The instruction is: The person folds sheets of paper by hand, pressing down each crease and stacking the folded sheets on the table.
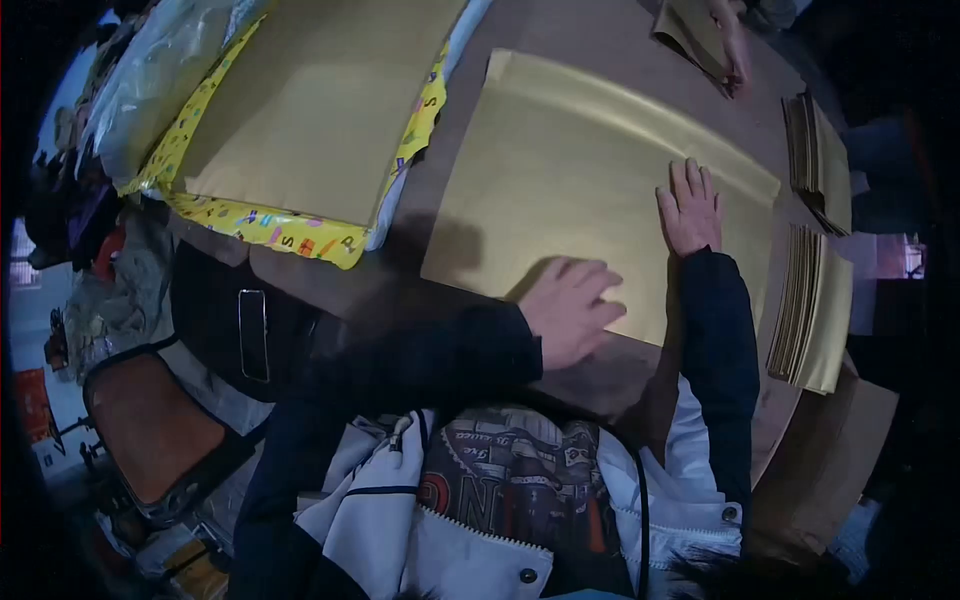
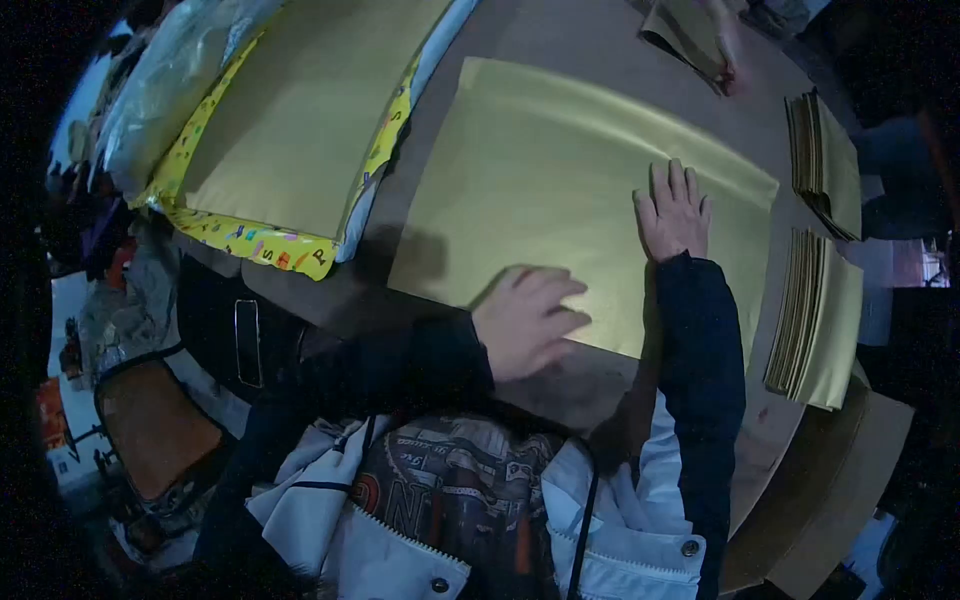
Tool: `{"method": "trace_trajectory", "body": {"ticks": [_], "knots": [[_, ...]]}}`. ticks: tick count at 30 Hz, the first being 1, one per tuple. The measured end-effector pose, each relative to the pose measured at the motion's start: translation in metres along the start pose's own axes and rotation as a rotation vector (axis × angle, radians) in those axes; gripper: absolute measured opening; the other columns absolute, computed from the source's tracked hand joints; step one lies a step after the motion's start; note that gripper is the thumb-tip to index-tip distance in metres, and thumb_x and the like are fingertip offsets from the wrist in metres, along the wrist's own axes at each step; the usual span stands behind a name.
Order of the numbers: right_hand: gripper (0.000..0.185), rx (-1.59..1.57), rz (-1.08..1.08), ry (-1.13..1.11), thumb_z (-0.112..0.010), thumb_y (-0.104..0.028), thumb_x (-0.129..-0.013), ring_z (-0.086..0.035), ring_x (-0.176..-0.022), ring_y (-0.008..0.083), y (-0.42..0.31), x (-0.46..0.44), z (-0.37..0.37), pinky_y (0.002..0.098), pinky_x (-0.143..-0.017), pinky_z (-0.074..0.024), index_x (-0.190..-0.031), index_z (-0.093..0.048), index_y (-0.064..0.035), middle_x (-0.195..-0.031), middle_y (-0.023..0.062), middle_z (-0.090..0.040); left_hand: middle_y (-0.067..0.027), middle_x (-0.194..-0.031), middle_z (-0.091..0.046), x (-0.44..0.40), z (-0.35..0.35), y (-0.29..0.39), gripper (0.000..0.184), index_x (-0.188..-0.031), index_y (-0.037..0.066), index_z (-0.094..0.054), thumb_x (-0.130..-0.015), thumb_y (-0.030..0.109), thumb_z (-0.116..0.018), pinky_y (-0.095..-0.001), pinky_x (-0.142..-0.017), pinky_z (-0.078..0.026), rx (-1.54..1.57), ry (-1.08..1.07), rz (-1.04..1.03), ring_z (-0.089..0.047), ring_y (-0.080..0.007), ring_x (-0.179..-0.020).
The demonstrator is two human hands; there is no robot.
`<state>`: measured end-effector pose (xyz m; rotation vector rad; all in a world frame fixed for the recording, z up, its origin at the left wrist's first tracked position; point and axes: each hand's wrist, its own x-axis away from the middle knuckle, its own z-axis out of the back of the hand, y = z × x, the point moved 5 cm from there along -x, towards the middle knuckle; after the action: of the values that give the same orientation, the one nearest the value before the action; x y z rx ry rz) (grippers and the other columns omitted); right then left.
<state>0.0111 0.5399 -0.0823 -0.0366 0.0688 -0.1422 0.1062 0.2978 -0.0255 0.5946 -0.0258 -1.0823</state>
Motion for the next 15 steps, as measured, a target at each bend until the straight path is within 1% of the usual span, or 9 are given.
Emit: {"method": "trace_trajectory", "body": {"ticks": [1, 3, 4, 7, 9, 10, 11, 13, 15], "knots": [[0.059, -0.007, 0.002, -0.003, -0.034, -0.048, -0.094, -0.015, -0.142, 0.0292, 0.001, 0.000, -0.002, 0.0552, -0.113, -0.0114, -0.144, -0.033, -0.0173, -0.153, 0.0103, -0.021, -0.0102, -0.128, -0.048, 0.012, -0.008, 0.005, 0.042, -0.116, 0.016, -0.057, -0.078, 0.031, -0.066, -0.0485, -0.099, -0.034, -0.008, 0.004, 0.020, -0.041, -0.0290, -0.124], [0.059, -0.017, 0.009, -0.022, -0.035, -0.049, -0.094, -0.014, -0.143, 0.0294, 0.001, -0.001, -0.001, 0.0552, -0.113, -0.0107, -0.144, -0.034, -0.0172, -0.153, 0.0106, -0.021, -0.0075, -0.122, -0.050, 0.027, -0.018, 0.014, 0.040, -0.110, 0.016, -0.058, -0.074, 0.030, -0.068, -0.0440, -0.097, -0.035, 0.006, 0.048, -0.027, -0.044, -0.0258, -0.119], [0.059, -0.024, 0.010, -0.033, -0.035, -0.049, -0.094, -0.013, -0.143, 0.0299, 0.003, -0.002, -0.002, 0.0550, -0.113, -0.0108, -0.144, -0.034, -0.0172, -0.153, 0.0108, -0.020, -0.0075, -0.122, -0.050, 0.031, -0.023, 0.012, 0.040, -0.110, 0.016, -0.058, -0.074, 0.030, -0.068, -0.0440, -0.097, -0.035, 0.005, 0.059, -0.016, -0.044, -0.0258, -0.119], [0.059, -0.054, -0.009, -0.059, -0.036, -0.051, -0.094, -0.013, -0.142, 0.0317, -0.003, -0.003, 0.005, 0.0545, -0.113, -0.0117, -0.143, -0.036, -0.0172, -0.153, 0.0112, -0.020, -0.0068, -0.122, -0.051, 0.028, -0.015, 0.002, 0.039, -0.108, 0.017, -0.058, -0.073, 0.030, -0.070, -0.0413, -0.091, -0.036, -0.020, 0.089, 0.073, -0.045, -0.0251, -0.114], [0.058, 0.081, 0.040, -0.048, -0.039, -0.050, -0.093, -0.014, -0.142, 0.0329, -0.010, 0.001, 0.012, 0.0549, -0.112, -0.0130, -0.141, -0.039, -0.0167, -0.152, 0.0119, -0.021, -0.0065, -0.122, -0.051, 0.028, -0.015, 0.003, 0.039, -0.108, 0.017, -0.059, -0.073, 0.030, -0.070, -0.0414, -0.091, -0.036, -0.040, 0.112, 0.079, -0.045, -0.0247, -0.114], [0.057, 0.056, 0.046, -0.036, -0.042, -0.049, -0.092, -0.016, -0.141, 0.0332, -0.013, 0.006, 0.014, 0.0565, -0.110, -0.0158, -0.139, -0.041, -0.0159, -0.151, 0.0126, -0.023, -0.0062, -0.122, -0.051, 0.028, -0.015, 0.004, 0.038, -0.108, 0.018, -0.060, -0.073, 0.029, -0.070, -0.0415, -0.091, -0.035, -0.057, 0.120, 0.078, -0.046, -0.0244, -0.114], [0.057, 0.059, 0.044, -0.037, -0.042, -0.049, -0.092, -0.016, -0.141, 0.0332, -0.015, 0.008, 0.015, 0.0565, -0.110, -0.0158, -0.139, -0.041, -0.0159, -0.151, 0.0126, -0.023, -0.0062, -0.122, -0.051, 0.027, -0.017, 0.005, 0.038, -0.108, 0.018, -0.060, -0.073, 0.029, -0.070, -0.0415, -0.091, -0.035, -0.053, 0.121, 0.077, -0.046, -0.0244, -0.114], [0.057, 0.040, 0.102, -0.013, -0.042, -0.049, -0.092, -0.017, -0.141, 0.0334, -0.023, 0.011, 0.016, 0.0583, -0.109, -0.0179, -0.138, -0.042, -0.0155, -0.151, 0.0130, -0.024, -0.0078, -0.117, -0.052, 0.026, -0.019, 0.006, 0.031, -0.102, 0.014, -0.062, -0.074, 0.027, -0.067, -0.0457, -0.091, -0.034, -0.037, 0.133, 0.058, -0.044, -0.0272, -0.114], [0.057, 0.047, 0.087, -0.019, -0.043, -0.049, -0.092, -0.016, -0.141, 0.0337, -0.029, 0.014, 0.018, 0.0591, -0.109, -0.0186, -0.139, -0.041, -0.0164, -0.150, 0.0130, -0.024, -0.0079, -0.120, -0.051, 0.024, -0.023, 0.008, 0.032, -0.105, 0.016, -0.062, -0.075, 0.027, -0.067, -0.0447, -0.092, -0.035, -0.051, 0.120, 0.066, -0.045, -0.0265, -0.115]]}}
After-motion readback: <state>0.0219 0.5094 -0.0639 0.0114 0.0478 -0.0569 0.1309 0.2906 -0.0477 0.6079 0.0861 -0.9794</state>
